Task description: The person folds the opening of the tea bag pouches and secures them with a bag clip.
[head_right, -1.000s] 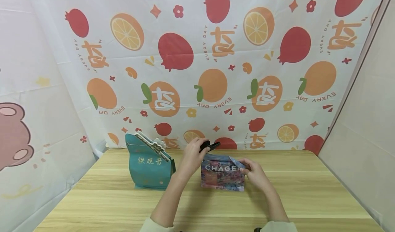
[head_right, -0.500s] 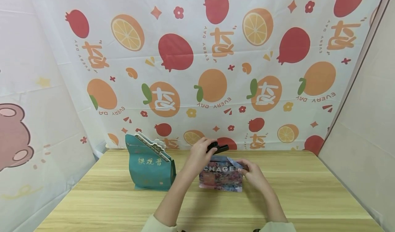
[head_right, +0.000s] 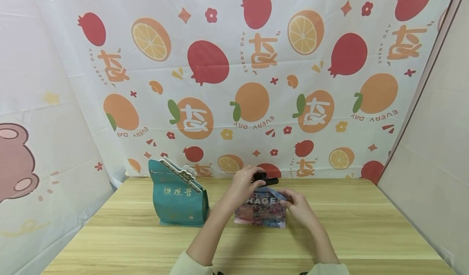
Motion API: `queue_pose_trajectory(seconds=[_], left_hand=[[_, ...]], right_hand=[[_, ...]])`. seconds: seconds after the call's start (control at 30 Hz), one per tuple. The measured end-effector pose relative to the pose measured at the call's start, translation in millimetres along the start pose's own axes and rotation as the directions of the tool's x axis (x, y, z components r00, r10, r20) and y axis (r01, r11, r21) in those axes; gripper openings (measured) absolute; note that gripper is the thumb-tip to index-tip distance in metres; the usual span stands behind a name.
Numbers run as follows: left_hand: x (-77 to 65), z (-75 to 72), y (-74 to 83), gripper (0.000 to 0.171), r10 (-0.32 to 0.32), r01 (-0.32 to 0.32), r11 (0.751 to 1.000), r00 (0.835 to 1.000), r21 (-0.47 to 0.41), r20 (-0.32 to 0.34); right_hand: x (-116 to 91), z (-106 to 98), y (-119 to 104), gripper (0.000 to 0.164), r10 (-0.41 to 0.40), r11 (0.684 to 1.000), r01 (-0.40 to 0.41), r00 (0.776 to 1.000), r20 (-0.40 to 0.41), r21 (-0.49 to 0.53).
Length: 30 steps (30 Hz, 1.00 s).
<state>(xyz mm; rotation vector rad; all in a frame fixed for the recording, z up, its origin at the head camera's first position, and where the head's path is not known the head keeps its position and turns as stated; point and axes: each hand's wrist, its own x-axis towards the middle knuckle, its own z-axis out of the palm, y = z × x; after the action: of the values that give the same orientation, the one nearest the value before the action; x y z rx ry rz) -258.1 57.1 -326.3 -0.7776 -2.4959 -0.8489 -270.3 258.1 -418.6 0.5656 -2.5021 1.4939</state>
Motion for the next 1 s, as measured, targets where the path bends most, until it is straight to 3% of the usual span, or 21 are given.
queue_pose_trajectory(seconds=[0.3, 0.77, 1.0], left_hand=[[0.4, -0.9, 1.2, 0.024, -0.016, 0.016, 1.0, 1.0, -0.001, 0.013], [5.4, 4.5, -0.2, 0.025, 0.055, -0.055, 0.997, 0.998, 0.052, 0.005], [8.4, 6.1, 1.1, 0.025, 0.049, -0.05, 0.996, 0.998, 0.073, 0.026]], right_hand=[[-0.2, 3.5, -1.4, 0.029, -0.012, 1.0, 0.012, 1.0, 0.025, 0.023], [0.4, 3.7, -1.4, 0.022, 0.036, 0.999, -0.036, 0.999, 0.018, 0.027], [1.6, 4.6, 1.3, 0.023, 0.049, 0.998, -0.049, 0.999, 0.013, 0.032]])
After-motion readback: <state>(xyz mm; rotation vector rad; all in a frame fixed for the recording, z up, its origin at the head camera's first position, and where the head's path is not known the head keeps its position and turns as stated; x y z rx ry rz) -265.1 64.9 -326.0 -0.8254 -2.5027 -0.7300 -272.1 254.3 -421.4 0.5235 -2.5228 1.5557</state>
